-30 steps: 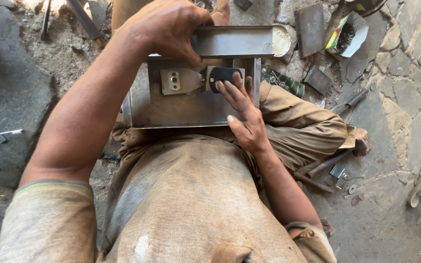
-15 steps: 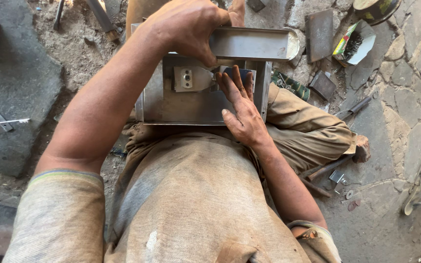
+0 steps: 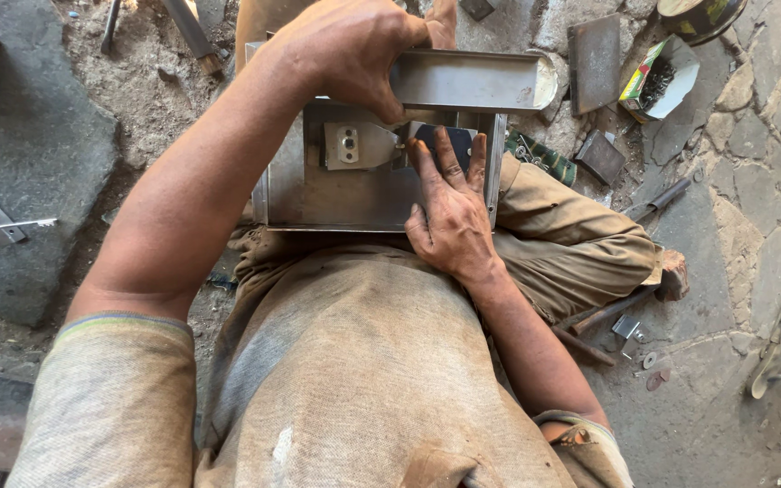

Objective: The person sits on the ground and uses a hammer and metal punch to shape and secure a metal bracket. They then fit the bracket into a rectangular metal box, hammering it into place and checking the alignment.

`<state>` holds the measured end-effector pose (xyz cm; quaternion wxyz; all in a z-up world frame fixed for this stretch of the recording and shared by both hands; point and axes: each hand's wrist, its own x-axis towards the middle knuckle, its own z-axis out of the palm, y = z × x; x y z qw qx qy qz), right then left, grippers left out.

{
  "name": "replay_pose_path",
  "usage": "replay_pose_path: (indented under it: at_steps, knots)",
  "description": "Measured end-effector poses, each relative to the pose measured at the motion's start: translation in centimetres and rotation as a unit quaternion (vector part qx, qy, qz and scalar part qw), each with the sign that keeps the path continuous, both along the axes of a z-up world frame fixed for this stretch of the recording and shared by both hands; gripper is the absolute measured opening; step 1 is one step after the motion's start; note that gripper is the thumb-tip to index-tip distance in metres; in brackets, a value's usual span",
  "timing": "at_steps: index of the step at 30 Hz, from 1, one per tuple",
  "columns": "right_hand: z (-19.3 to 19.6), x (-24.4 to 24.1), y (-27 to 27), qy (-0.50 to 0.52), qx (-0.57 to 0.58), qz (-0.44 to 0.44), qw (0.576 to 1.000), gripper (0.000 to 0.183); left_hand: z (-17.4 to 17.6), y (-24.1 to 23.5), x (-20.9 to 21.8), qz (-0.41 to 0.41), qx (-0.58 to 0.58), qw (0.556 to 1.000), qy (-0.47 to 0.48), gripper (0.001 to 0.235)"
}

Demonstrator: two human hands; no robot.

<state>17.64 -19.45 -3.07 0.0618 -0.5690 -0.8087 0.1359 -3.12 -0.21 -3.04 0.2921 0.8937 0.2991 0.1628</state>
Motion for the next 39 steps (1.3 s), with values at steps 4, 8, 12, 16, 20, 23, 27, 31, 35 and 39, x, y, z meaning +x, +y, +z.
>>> replay_pose_path:
  at_steps: [4, 8, 12, 16, 20, 23, 27, 31, 35, 39]
  knots:
    - [0.2, -0.5, 0.1, 0.001, 0.016, -0.001, 1.000, 0.080, 0.2, -0.1, 0.0, 0.001, -0.011, 1.000, -0.004, 0.058]
    - [0.5, 1.0, -0.6, 0.036, 0.030, 0.010, 0.999, 0.077, 0.1, 0.0, -0.1, -0.015, 0.005, 1.000, -0.016, 0.051]
    - [0.6, 8.3, -0.6, 0.166, 0.062, -0.069, 0.982, 0.076, 0.7, -0.4, -0.7, -0.018, 0.058, 0.998, -0.013, 0.056]
    - [-1.6, 20.9, 3.1, 0.442, 0.038, -0.230, 0.866, 0.067, 2.1, -0.4, 0.0, -0.011, 0.004, 0.999, 0.030, 0.061]
    - [-8.5, 29.0, 6.9, 0.058, -0.103, -0.322, 0.939, 0.078, 2.3, -0.5, 0.4, -0.007, 0.026, 0.999, 0.041, 0.068]
    - [-13.8, 31.0, 9.4, 0.005, -0.169, -0.196, 0.966, 0.089, 2.0, -0.4, 1.1, 0.000, 0.006, 0.997, 0.079, 0.071]
    - [-16.6, 31.0, 10.1, -0.066, -0.169, -0.121, 0.976, 0.100, 2.1, 0.5, 2.6, 0.010, -0.055, 0.985, 0.166, 0.073]
    - [-16.4, 31.5, 8.9, -0.084, -0.118, -0.079, 0.986, 0.102, 2.1, 0.9, 3.1, 0.010, -0.052, 0.982, 0.184, 0.074]
    - [-17.7, 32.1, 7.6, -0.118, -0.142, -0.107, 0.977, 0.102, 1.8, 1.2, 3.2, 0.009, -0.075, 0.973, 0.218, 0.083]
    - [-17.4, 32.1, 8.4, -0.164, -0.154, -0.182, 0.957, 0.097, 2.3, 1.1, 3.3, 0.011, -0.050, 0.983, 0.178, 0.076]
